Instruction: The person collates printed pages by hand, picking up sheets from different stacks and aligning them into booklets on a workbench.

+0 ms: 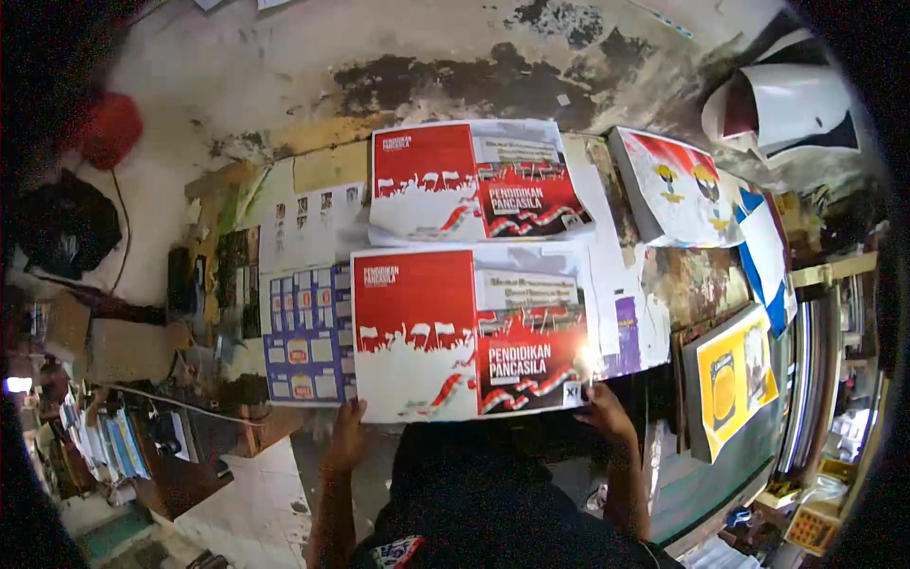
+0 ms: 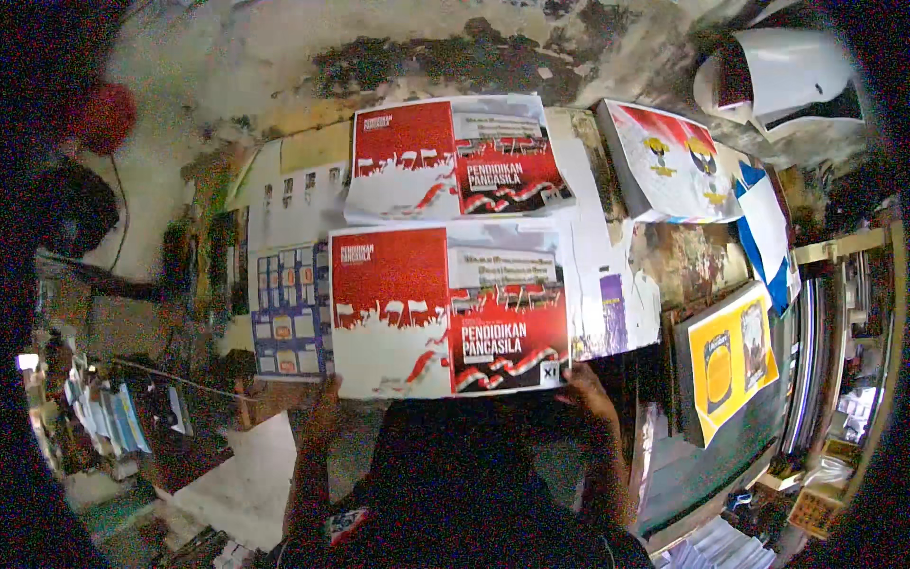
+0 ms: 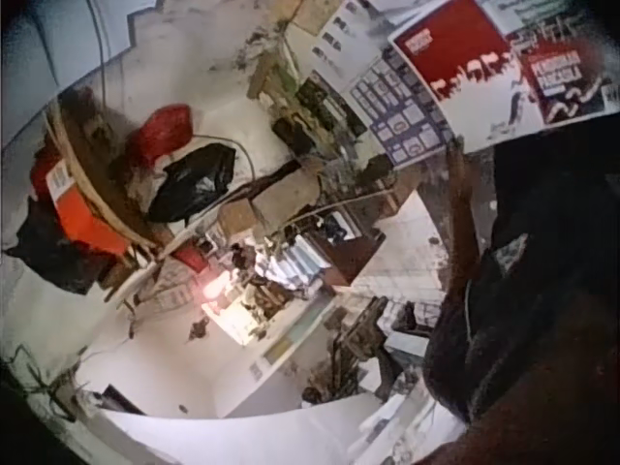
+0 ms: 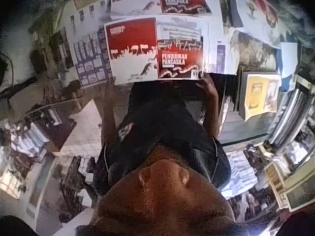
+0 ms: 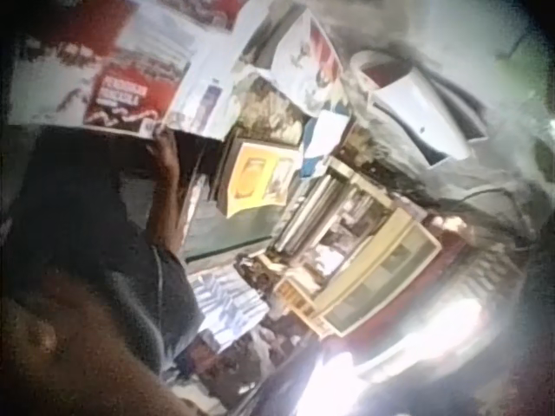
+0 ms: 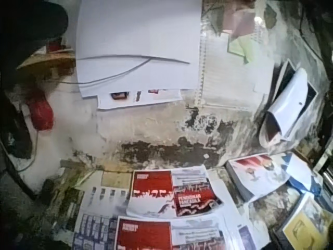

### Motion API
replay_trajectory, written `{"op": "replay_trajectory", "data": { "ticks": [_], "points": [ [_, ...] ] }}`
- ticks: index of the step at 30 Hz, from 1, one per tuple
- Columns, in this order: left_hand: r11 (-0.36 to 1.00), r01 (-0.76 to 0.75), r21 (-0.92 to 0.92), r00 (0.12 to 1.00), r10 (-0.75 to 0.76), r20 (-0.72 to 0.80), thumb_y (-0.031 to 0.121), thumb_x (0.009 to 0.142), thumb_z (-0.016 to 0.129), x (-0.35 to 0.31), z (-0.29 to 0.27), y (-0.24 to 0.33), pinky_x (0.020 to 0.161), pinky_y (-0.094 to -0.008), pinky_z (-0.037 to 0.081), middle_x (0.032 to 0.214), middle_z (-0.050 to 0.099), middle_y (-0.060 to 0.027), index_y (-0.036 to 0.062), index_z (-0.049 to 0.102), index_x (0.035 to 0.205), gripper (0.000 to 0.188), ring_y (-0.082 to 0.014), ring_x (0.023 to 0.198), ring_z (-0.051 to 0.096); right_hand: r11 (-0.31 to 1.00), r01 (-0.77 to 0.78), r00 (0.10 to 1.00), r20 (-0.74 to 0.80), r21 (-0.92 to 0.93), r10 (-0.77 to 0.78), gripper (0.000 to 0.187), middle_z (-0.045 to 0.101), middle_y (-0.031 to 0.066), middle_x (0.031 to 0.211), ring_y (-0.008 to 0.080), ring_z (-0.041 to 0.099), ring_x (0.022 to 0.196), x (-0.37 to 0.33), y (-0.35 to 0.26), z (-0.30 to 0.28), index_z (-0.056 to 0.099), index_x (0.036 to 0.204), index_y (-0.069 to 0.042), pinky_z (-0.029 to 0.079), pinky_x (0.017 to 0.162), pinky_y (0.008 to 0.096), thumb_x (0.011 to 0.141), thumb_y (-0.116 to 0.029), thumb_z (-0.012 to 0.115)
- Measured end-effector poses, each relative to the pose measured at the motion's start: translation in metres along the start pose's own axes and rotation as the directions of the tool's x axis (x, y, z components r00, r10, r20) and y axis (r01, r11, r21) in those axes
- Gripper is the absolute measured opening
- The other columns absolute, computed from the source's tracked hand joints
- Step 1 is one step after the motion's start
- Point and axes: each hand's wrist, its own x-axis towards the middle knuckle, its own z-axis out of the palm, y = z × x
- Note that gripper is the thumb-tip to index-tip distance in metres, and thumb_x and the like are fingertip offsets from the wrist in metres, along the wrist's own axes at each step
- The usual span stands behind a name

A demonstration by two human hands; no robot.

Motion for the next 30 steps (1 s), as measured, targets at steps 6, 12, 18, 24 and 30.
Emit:
{"op": "replay_trajectory", "data": {
  "ticks": [6, 12, 18, 24, 30],
  "points": [
    [0.706, 0.306, -0.639, 0.939, -0.336, 0.078, 0.046, 0.091, 0.067, 0.006, 0.012, 0.03, 0.089, -0.039, 0.051, 0.118, 0.06, -0.0081, 0.0059, 0.057, 0.124, 0.053, -0.0221, 0.108, 0.059, 0.974, 0.223, 0.974, -0.042, 0.046, -0.221, 0.041, 0.065, 0.0052, 0.108, 0.0178, 0.064, 0.098, 0.025, 0.013, 0.014, 0.055, 0.121, -0.005, 0.052, 0.086, 0.0386, 0.087, -0.021, 0.072],
    [0.665, 0.408, -0.626, 0.853, -0.523, 0.0, 0.049, 0.085, 0.074, 0.008, 0.024, 0.004, 0.088, -0.0404, 0.051, 0.114, 0.06, -0.0077, 0.0079, 0.058, 0.122, 0.057, -0.0206, 0.103, 0.056, 0.904, 0.316, 0.948, -0.066, 0.288, -0.31, 0.027, 0.066, 0.0052, 0.102, 0.0178, 0.065, 0.094, 0.034, 0.04, 0.009, 0.059, 0.106, -0.008, 0.054, 0.081, 0.0376, 0.084, -0.011, 0.076],
    [0.84, 0.386, -0.38, 0.901, -0.431, -0.038, 0.052, 0.084, 0.073, -0.004, 0.012, 0.035, 0.081, -0.0375, 0.055, 0.127, 0.057, -0.014, -0.0015, 0.048, 0.137, 0.08, -0.0256, 0.101, 0.06, 0.91, 0.316, 0.946, -0.165, 0.269, -0.28, 0.022, 0.066, 0.0058, 0.099, 0.0197, 0.065, 0.092, 0.004, 0.061, 0.008, 0.058, 0.101, -0.008, 0.056, 0.082, 0.0403, 0.085, -0.006, 0.072],
    [0.909, 0.381, -0.169, 0.918, -0.394, -0.049, 0.055, 0.085, 0.07, -0.019, 0.021, 0.009, 0.094, -0.0447, 0.049, 0.128, 0.057, -0.016, 0.0029, 0.045, 0.142, 0.081, -0.0303, 0.112, 0.058, 0.941, 0.308, 0.947, -0.139, 0.142, -0.289, 0.027, 0.066, 0.005, 0.093, 0.0158, 0.063, 0.084, 0.009, 0.05, -0.001, 0.058, 0.104, -0.007, 0.051, 0.079, 0.034, 0.087, -0.019, 0.074],
    [0.977, 0.111, -0.181, 0.918, -0.171, -0.358, 0.059, 0.09, 0.061, 0.077, -0.042, -0.028, 0.092, -0.0402, 0.047, 0.112, 0.059, -0.0127, 0.0022, 0.057, 0.121, 0.064, -0.0275, 0.104, 0.058, 0.819, 0.24, 0.843, -0.306, -0.521, -0.442, 0.043, 0.066, 0.0039, 0.094, 0.0134, 0.061, 0.081, 0.035, -0.022, -0.06, 0.056, 0.115, -0.004, 0.05, 0.069, 0.0276, 0.093, -0.04, 0.068]
  ]
}}
